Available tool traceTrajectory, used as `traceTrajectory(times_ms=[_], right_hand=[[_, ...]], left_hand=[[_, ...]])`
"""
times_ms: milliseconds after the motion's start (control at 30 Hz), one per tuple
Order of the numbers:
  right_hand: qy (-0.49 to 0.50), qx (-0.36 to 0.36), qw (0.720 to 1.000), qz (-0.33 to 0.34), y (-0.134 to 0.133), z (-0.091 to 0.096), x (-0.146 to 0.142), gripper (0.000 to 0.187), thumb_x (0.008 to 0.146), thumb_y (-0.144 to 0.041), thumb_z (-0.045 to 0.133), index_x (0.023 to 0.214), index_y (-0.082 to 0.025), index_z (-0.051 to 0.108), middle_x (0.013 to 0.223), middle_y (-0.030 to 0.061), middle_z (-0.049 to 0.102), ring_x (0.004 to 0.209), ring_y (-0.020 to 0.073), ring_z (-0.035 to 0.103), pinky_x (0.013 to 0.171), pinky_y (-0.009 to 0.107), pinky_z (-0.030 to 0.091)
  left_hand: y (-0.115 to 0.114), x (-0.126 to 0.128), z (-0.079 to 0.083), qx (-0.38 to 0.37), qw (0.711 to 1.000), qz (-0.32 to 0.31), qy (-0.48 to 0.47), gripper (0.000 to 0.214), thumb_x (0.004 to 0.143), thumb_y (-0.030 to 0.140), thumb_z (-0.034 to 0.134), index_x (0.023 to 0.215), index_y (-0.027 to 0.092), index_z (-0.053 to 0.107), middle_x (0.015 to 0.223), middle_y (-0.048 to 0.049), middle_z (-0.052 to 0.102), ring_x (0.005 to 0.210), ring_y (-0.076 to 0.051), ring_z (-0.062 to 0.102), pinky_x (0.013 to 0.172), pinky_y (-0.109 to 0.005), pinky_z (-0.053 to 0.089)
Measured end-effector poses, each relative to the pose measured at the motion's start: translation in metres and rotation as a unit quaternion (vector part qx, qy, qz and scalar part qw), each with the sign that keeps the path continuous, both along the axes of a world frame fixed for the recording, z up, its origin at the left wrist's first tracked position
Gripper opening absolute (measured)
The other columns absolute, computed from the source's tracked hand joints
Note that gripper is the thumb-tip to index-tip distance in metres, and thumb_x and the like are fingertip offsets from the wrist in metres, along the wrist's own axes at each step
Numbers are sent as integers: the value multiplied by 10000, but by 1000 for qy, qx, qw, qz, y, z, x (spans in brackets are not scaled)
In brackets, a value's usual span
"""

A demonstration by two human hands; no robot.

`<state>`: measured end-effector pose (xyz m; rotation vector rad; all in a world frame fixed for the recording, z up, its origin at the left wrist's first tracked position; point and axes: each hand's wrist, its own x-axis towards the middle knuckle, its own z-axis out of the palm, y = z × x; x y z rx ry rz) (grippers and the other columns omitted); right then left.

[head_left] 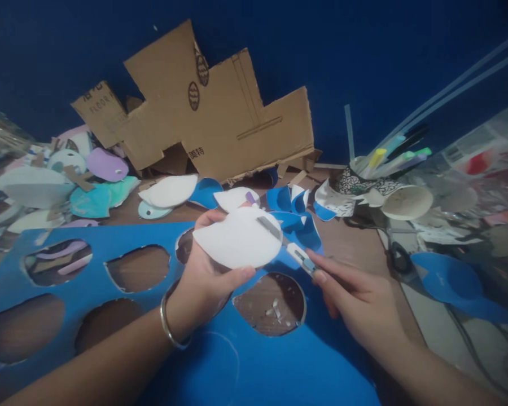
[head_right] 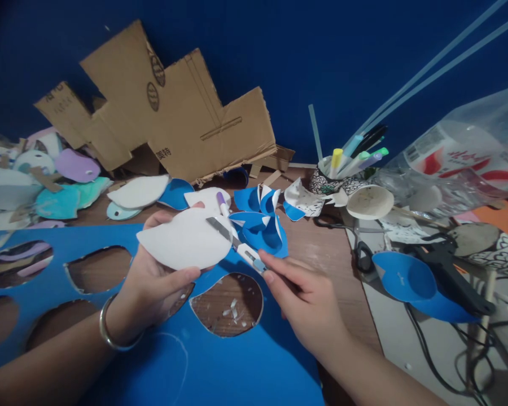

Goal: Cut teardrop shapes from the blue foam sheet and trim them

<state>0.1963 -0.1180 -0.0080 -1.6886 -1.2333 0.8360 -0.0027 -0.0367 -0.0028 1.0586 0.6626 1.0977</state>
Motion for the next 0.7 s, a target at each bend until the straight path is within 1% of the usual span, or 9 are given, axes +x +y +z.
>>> traceTrajectory(times_ms=[100,167,300,367,467,567,700], right_hand=[[-7,8,1000,7,0,0,0,274,799,-325,606,1056,-294,694,413,-50,466,378,90,441,366,207,377],[-3,8,1000,0,0,0,0,273,798,-331,605,1054,-295,696,415,-50,467,379,92,447,377,212,391],[-14,5,1000,-6,0,0,0,275,793,-337,607,1045,-282,702,394,-50,450,377,96,443,388,220,399],[-21,8,1000,-3,0,0,-1,276,793,-333,607,1046,-276,703,393,-49,452,372,95,432,385,219,391],[-24,19,999,-11,-1,0,-1,270,799,-323,605,1047,-278,702,403,-50,457,375,92,432,388,217,387],[-33,34,999,2,-1,-1,0,267,807,-300,603,1056,-283,697,403,-53,458,379,91,442,389,209,386],[-28,43,999,12,0,-2,2,272,812,-277,605,1070,-296,687,412,-56,471,379,80,442,381,192,374]], left_hand=[[0,1,1,2,1000,10,-3,614,642,38,708,1097,303,392,1305,-33,478,1148,-237,498,792,-284,523],[0,2,1,4,1000,15,-2,614,637,40,711,1095,301,397,1308,-33,476,1146,-237,497,784,-280,522],[-1,1,0,-2,1000,6,3,638,631,37,720,1105,299,382,1278,-42,496,1105,-240,529,781,-290,524],[-1,0,-1,0,1000,3,10,638,625,37,727,1099,284,379,1267,-53,500,1114,-245,526,800,-292,521],[-1,-1,-2,7,1000,5,14,640,619,44,734,1099,281,381,1274,-58,492,1129,-257,521,784,-285,532],[0,-1,-3,11,1000,0,4,645,619,49,734,1098,301,383,1279,-45,489,1101,-260,547,753,-289,547],[0,-1,-4,9,1000,-5,7,649,625,37,727,1104,301,378,1275,-46,491,1109,-265,543,760,-298,551]])
